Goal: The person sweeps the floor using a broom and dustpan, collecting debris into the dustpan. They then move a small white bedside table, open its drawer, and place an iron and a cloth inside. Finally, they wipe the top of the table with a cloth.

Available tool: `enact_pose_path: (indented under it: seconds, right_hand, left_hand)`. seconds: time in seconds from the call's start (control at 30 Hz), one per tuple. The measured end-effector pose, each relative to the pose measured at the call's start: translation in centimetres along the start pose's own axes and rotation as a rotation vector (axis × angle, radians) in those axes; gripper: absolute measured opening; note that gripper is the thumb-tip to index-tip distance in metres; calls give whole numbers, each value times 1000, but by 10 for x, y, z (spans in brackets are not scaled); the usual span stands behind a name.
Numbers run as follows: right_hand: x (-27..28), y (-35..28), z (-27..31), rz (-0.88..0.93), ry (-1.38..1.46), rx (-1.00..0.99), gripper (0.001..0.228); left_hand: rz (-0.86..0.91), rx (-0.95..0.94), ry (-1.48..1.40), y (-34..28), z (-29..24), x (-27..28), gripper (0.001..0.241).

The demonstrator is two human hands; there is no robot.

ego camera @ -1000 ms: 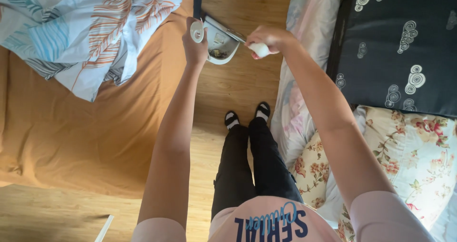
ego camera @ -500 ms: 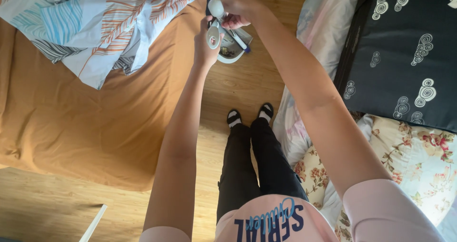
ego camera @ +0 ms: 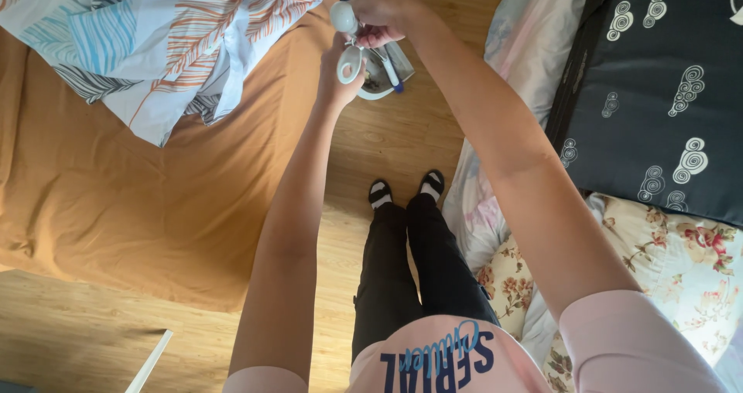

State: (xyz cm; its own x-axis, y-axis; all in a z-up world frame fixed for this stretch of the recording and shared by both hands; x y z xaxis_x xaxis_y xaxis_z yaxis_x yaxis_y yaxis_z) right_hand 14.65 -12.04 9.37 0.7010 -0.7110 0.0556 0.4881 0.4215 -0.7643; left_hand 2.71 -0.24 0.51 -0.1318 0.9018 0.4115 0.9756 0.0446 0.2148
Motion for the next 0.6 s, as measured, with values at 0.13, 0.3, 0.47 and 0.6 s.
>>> enact_pose_path:
  seconds: [0.13,0.3,0.47,0.6]
  right_hand:
    - [3,15,-14,38,33,18,32]
    - [-3,2,-12,-29,-49,60,37]
    - [0,4,-21,-61,15,89,37]
    - [-3,-7,-27,-53,26,126,42]
  left_hand:
    - [2,45,18,2,21,-7,42]
    - [73,-28,-32,7,50,-15,28]
    - [69,30,-94,15,52,-28,19]
    - [104,61,-100,11,64,-39,19]
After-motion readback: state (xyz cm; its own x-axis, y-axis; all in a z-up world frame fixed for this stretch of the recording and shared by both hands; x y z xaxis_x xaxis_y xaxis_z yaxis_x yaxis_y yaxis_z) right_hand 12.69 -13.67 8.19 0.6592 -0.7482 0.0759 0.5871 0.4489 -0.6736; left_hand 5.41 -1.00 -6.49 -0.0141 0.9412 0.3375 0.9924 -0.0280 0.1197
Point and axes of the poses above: each hand's wrist, its own y-axis towards the middle knuckle, its own x-axis out of the back of the hand, z = x × y, the point moved 1 cm from there along y, towards the middle knuckle, and after that the axes turned 1 degree about -y, right-handed, at the moved point
